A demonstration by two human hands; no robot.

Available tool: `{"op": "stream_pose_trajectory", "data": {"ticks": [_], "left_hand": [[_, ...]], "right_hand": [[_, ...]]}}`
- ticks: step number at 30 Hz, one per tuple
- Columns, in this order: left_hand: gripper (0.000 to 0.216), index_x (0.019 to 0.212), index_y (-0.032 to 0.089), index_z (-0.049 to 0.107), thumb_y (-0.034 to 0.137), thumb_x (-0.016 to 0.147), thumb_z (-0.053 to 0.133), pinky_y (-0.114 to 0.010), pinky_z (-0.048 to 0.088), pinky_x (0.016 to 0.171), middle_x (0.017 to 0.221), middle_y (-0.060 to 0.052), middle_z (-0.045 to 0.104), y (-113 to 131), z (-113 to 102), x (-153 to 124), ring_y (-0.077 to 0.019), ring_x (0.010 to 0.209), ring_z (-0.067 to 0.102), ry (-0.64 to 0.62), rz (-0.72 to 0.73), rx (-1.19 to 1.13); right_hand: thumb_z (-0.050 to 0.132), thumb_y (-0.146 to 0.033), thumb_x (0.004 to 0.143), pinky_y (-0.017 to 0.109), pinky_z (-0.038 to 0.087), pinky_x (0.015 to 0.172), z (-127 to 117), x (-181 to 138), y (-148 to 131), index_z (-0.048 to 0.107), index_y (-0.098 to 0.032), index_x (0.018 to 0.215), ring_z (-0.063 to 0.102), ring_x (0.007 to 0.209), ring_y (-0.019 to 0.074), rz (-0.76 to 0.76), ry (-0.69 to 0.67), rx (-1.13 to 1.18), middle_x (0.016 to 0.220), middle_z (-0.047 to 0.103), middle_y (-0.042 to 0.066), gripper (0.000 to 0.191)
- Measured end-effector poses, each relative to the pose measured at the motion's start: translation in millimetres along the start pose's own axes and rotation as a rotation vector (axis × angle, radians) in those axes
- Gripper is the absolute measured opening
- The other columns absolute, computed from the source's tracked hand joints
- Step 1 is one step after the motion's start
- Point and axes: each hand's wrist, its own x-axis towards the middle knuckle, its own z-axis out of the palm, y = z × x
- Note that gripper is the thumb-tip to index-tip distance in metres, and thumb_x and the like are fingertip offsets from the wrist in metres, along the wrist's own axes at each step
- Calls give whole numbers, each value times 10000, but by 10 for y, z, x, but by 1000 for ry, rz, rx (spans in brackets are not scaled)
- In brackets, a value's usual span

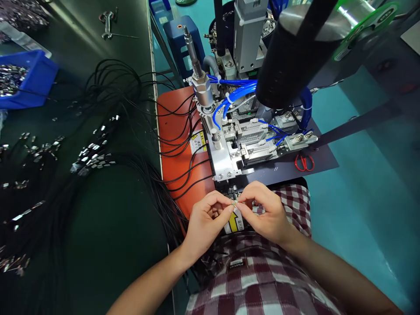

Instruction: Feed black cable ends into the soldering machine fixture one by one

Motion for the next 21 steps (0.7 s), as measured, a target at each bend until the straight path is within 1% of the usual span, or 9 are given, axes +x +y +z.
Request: {"op": "stream_pose_trajectory", "data": {"ticks": [4,6,8,11,13,16,19,21], "left_hand": [[149,776,161,640,304,777,682,-206,407,521,761,-15,604,2,-1,1,-97,598,513,-3,-38,-29],[144,787,162,644,302,783,679,-203,407,519,760,-10,605,10,-1,-1,-90,591,511,-11,-54,-55],[145,799,162,649,302,784,681,-200,408,522,753,-6,601,15,-1,-4,-88,591,512,-19,-67,-79],[152,793,158,654,304,773,692,-201,408,530,755,-7,592,7,-7,-5,-94,611,520,-17,-65,-79],[153,790,156,658,304,770,694,-199,396,520,761,-11,589,-9,-13,-2,-96,614,516,-20,-67,-60],[148,794,153,669,300,776,685,-201,393,525,768,-17,588,-35,-21,2,-98,620,513,-28,-57,-29],[150,772,147,666,296,777,681,-204,402,547,761,-18,589,-39,-16,4,-98,627,515,-19,-42,-8],[159,753,143,659,299,777,679,-196,397,534,741,-12,584,-25,-7,2,-91,611,501,-14,-55,4]], "right_hand": [[640,-123,811,297,442,624,-27,-57,85,671,-254,901,565,666,147,-245,20,-277,800,638,25,161],[655,-118,797,296,426,618,-21,-79,104,681,-268,908,567,653,145,-290,49,-324,793,651,18,188],[652,-118,798,295,432,612,-1,-85,90,667,-254,891,569,652,147,-222,55,-233,791,643,20,165],[622,-127,826,283,437,573,34,-70,32,615,-224,839,550,646,146,-31,40,-21,780,600,21,98],[603,-137,846,275,420,547,45,-58,-5,589,-214,814,534,647,142,57,22,47,777,574,18,85],[579,-153,871,280,428,584,37,-47,-41,565,-204,798,528,671,142,122,-19,67,777,551,16,90],[562,-165,886,289,437,625,16,-45,-66,554,-199,800,526,684,142,133,-47,47,780,541,17,93],[554,-169,891,291,431,630,8,-46,-86,555,-196,804,524,687,142,136,-61,20,784,542,18,92]]}}
